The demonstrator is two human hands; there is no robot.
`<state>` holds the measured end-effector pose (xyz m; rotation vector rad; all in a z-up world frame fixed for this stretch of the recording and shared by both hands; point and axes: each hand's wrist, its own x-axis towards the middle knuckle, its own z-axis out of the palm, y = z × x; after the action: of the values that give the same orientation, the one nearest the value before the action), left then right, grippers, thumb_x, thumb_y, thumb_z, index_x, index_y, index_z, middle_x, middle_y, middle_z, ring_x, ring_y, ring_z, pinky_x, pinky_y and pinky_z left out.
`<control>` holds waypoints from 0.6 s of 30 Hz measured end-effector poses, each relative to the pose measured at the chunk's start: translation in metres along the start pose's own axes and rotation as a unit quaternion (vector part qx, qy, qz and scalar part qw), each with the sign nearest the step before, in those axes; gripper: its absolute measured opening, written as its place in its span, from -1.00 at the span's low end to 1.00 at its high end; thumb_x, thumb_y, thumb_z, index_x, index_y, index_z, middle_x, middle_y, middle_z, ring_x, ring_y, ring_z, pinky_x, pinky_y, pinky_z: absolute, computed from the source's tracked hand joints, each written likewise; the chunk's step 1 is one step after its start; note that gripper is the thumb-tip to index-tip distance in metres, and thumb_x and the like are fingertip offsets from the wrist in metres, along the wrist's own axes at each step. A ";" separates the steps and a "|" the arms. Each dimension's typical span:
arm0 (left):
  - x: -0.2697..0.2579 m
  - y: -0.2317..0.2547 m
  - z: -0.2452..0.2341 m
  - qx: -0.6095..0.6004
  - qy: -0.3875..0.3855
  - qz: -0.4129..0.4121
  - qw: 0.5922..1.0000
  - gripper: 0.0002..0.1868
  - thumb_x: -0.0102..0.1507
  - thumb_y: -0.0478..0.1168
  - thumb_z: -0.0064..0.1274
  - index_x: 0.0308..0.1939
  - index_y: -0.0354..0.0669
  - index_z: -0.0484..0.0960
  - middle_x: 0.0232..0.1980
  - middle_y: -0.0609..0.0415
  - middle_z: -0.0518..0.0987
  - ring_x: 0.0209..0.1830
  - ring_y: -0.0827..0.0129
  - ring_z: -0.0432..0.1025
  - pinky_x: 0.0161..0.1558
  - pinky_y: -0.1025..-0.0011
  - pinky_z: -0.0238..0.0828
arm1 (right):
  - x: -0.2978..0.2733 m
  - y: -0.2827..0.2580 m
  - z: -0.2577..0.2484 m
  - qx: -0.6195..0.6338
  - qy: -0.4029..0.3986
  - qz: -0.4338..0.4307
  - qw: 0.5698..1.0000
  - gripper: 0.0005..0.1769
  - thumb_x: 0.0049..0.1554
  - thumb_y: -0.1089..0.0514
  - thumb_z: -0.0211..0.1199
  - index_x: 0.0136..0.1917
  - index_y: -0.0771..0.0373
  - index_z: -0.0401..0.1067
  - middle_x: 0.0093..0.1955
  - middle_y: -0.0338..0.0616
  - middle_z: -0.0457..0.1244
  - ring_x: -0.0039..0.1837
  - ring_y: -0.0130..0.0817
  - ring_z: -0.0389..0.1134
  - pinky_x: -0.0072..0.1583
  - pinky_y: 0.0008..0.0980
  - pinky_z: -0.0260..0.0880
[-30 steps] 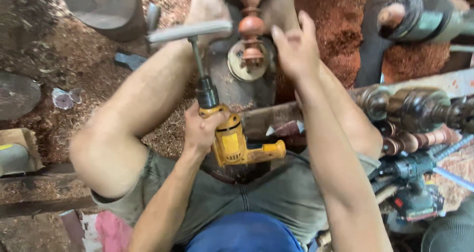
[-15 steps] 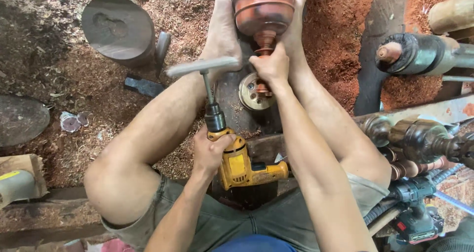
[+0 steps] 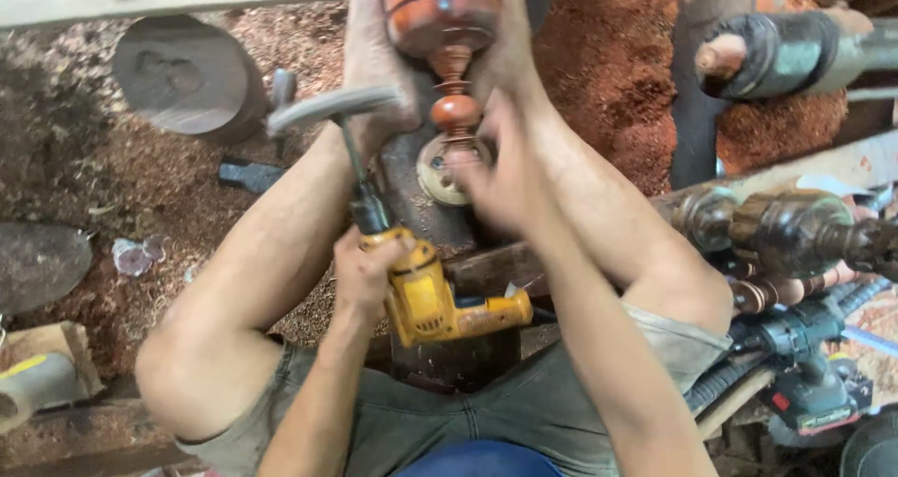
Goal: Sanding and polishing a turned wooden pedestal using a drill with a buffing attachment.
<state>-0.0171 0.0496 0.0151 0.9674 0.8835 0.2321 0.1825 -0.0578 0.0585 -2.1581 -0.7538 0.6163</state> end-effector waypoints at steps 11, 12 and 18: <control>0.074 0.035 0.044 0.115 -0.059 0.054 0.990 -0.75 0.09 -0.31 0.23 -0.21 -0.30 0.56 -0.31 0.09 0.61 -0.37 0.45 0.52 -0.27 0.45 0.55 | -0.106 0.056 0.076 -0.254 -0.001 -0.101 0.962 0.21 -0.07 0.19 0.43 0.64 0.41 -0.24 0.03 0.11 0.32 -0.02 0.00 0.38 -0.01 0.01 0.42; 0.076 0.036 0.048 0.099 -0.060 0.050 0.992 -0.75 0.08 -0.31 0.24 -0.21 -0.31 0.58 -0.31 0.07 0.63 -0.37 0.43 0.53 -0.27 0.42 0.56 | -0.106 0.064 0.084 -0.229 0.030 -0.125 0.965 0.18 -0.01 0.21 0.42 0.64 0.43 -0.25 -0.08 0.07 0.30 -0.10 -0.05 0.37 -0.09 -0.07 0.43; 0.075 0.047 0.083 0.224 -0.052 0.058 0.972 -0.69 0.03 -0.25 0.25 -0.16 -0.24 0.66 -0.26 0.08 0.71 -0.33 0.45 0.58 -0.21 0.40 0.57 | -0.108 0.075 0.095 -0.160 0.095 -0.086 0.979 0.21 -0.03 0.18 0.47 0.62 0.36 -0.29 -0.25 -0.03 0.31 -0.31 -0.13 0.39 -0.32 -0.18 0.42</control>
<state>0.1017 0.0654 0.0327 1.4403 0.7987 0.0797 0.0701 -0.1245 -0.0364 -2.3663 -0.9740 0.2044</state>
